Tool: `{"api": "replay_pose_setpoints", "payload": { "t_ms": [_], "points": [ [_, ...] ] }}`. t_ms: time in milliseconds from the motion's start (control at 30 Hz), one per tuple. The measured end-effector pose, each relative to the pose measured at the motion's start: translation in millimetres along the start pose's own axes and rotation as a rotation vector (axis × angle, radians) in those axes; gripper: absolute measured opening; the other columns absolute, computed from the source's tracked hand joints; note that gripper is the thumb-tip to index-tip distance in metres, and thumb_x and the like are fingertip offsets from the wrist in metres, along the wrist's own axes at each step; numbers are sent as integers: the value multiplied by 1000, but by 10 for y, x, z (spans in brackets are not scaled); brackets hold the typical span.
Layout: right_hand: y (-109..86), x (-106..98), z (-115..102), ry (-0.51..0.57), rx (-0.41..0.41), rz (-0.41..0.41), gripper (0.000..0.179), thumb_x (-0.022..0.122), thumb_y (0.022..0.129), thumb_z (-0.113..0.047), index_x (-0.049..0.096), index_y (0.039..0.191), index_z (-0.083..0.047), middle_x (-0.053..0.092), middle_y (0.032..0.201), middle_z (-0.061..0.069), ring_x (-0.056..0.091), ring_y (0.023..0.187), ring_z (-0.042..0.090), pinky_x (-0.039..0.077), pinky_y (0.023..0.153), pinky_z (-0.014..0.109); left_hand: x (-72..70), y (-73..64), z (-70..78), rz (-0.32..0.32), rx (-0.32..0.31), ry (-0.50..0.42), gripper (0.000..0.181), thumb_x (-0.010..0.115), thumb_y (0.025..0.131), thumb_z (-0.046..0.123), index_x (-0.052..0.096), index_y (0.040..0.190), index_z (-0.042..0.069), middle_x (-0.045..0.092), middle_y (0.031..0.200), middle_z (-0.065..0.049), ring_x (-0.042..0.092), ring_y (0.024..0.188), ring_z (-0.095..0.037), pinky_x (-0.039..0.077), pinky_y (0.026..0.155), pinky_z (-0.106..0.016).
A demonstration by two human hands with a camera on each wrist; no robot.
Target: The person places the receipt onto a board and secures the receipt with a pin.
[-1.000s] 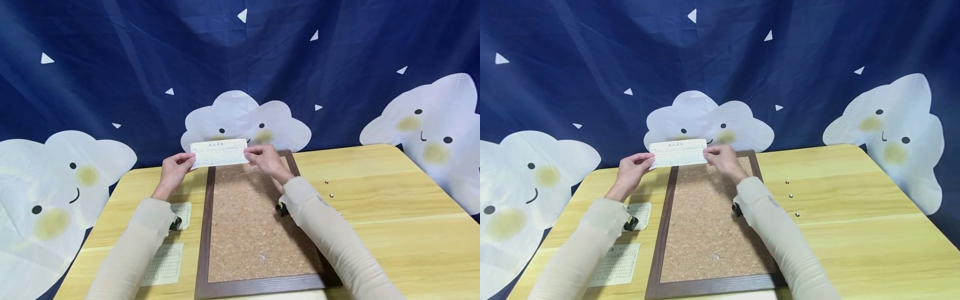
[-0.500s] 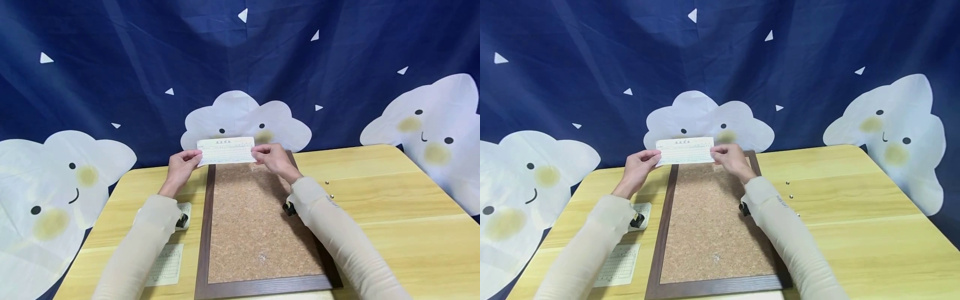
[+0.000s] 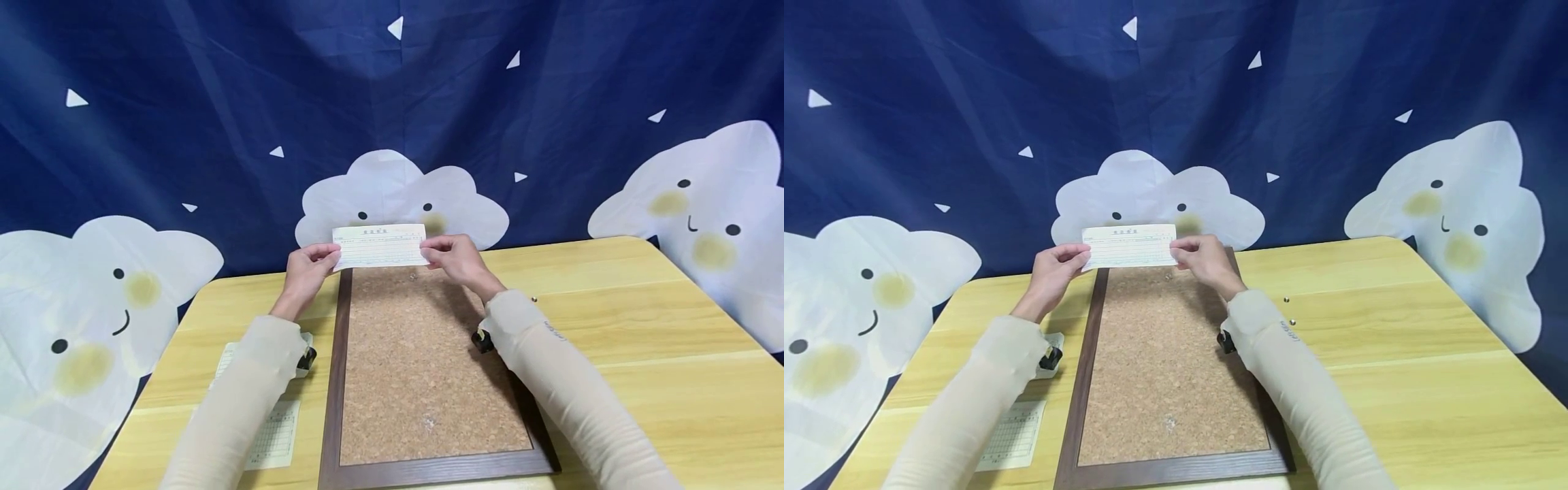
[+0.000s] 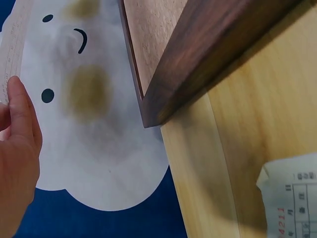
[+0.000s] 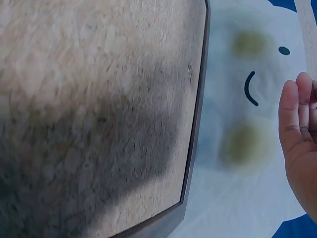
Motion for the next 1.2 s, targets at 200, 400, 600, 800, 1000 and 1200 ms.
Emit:
{"api": "replay_pose_setpoints", "payload": {
  "t_ms": [200, 400, 600, 800, 1000, 1200],
  "points": [
    [-9, -69, -9, -34, 2, 12, 25, 66, 97, -9, 70, 118, 5, 68, 114, 22, 71, 90, 33, 54, 88, 43, 55, 15, 7, -9, 2, 0, 23, 64, 95, 1, 66, 114, -13, 65, 96, -12, 62, 76, -5, 54, 71, -17],
    [-7, -113, 1, -33, -2, 20, 25, 65, 97, -9, 70, 118, 5, 69, 112, 20, 71, 79, 19, 54, 88, 44, 95, 10, 9, -7, -4, 3, 23, 65, 95, 2, 67, 113, -11, 67, 99, -13, 61, 77, -5, 53, 69, -16],
    [-22, -158, 21, -30, 1, 14, 25, 66, 97, -10, 70, 118, 4, 69, 111, 19, 71, 82, 21, 53, 90, 47, 136, 14, 2, -3, -3, 12, 23, 67, 94, 4, 68, 112, -10, 67, 93, -6, 57, 73, -5, 51, 66, -16],
    [-41, -199, 16, -27, 6, 18, 25, 65, 97, -9, 70, 118, 4, 68, 112, 20, 71, 88, 29, 53, 89, 45, 180, 19, 24, -5, 5, 25, 22, 67, 95, 5, 69, 112, -9, 66, 93, -7, 56, 72, -6, 49, 66, -15],
    [-37, -256, 24, -55, 7, 34, 26, 65, 98, -10, 70, 118, 4, 69, 112, 20, 71, 80, 19, 56, 83, 35, 237, 33, 14, -9, -15, 16, 23, 67, 95, 5, 69, 113, -9, 67, 98, -11, 57, 75, -6, 51, 68, -16],
    [-45, -297, 15, -61, -10, 27, 26, 64, 98, -9, 69, 120, 6, 67, 116, 22, 72, 88, 28, 55, 88, 41, 284, 33, -23, -11, -53, 9, 22, 66, 96, 6, 69, 115, -6, 65, 96, -6, 56, 75, -8, 54, 76, -25]
  ]
}}
Point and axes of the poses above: each hand's wrist, its own y-axis towards the middle knuckle, its own x-axis out of the palm, z = x × y, the point moved 8 cm from there along y, towards the middle knuckle
